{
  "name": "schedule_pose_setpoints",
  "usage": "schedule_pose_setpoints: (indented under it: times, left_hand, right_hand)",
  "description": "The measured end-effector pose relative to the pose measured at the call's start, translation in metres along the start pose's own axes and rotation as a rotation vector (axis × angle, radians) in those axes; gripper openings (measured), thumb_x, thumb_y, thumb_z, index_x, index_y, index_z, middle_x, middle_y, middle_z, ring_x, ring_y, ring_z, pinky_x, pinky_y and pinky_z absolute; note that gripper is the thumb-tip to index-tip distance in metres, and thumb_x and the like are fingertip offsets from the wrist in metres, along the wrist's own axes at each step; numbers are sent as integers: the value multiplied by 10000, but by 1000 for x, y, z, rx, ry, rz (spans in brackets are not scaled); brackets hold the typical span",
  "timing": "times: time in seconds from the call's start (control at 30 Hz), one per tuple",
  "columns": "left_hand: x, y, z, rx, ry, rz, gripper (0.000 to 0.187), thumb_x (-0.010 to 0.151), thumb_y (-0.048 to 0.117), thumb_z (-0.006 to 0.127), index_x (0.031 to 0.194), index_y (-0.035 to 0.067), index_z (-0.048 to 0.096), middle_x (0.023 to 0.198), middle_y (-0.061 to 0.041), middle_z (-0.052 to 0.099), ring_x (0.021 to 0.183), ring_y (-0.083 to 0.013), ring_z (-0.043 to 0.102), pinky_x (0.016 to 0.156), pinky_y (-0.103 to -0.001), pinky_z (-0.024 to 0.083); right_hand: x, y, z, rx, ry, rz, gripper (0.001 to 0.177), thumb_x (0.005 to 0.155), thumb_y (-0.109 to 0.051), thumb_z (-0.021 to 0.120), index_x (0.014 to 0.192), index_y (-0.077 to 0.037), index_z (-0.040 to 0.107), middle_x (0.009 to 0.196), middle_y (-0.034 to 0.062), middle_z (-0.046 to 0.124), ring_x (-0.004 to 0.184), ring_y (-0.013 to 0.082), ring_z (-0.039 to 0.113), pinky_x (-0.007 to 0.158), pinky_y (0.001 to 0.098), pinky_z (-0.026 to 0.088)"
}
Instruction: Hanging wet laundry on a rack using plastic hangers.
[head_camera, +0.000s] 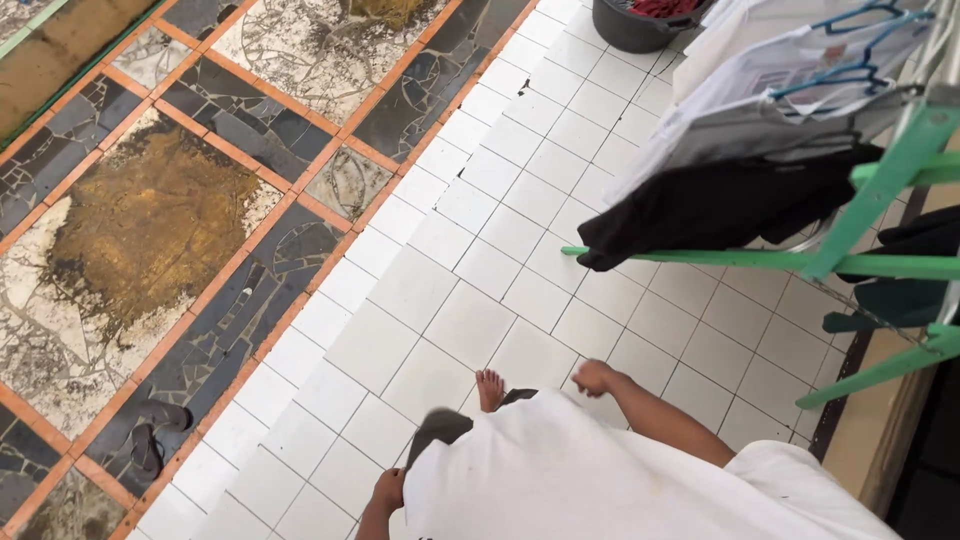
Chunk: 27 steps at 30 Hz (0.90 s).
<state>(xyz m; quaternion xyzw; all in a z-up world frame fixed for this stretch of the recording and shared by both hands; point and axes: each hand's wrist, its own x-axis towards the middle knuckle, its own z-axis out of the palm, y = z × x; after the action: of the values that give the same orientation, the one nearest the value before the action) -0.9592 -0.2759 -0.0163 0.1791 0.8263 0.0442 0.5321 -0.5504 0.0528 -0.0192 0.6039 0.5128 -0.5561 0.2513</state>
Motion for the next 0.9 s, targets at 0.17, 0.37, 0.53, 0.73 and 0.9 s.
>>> schedule_pose_setpoints:
  times: [0.17,0.37,0.53,0.73,0.9]
  left_hand:
    - [69,85,-63,-19,-40,-37,405,925,375,543,1064,53,743,1006,-167,792,847,-281,743,688,-399,573]
    - [162,179,-151,45,-75,18,455,945,421,552,1211,82,700,1014,-169,796,793,-283,779,669,-398,634]
    - [234,281,-241,105,-100,75,521,962,459,560,1332,108,665,1021,-170,800,748,-285,809,654,-398,686]
    - [314,417,-341,267,-111,138,510,989,376,545,1343,38,687,1029,-175,792,725,-256,792,680,-379,652]
    - [374,560,-379,432,-104,260,514,977,371,533,1297,8,704,983,-177,792,727,-254,795,726,-398,638]
  right_hand:
    - [41,-123,-67,70,163,-295,245,831,-201,613,849,-2,755,793,168,744,566,225,687,485,300,615]
    - [84,-211,-131,106,202,-312,239,887,-217,621,938,-29,760,795,146,750,576,191,692,500,282,612]
    - [134,-205,-165,137,189,-132,328,915,-260,558,1001,-31,777,846,163,770,677,228,747,589,323,625]
    - [144,-220,-189,476,223,50,333,847,-267,631,1031,-34,782,915,179,792,675,265,772,622,368,668]
    - [190,-221,-205,620,219,108,306,872,-280,648,1011,-41,780,883,170,778,671,285,769,619,386,676]
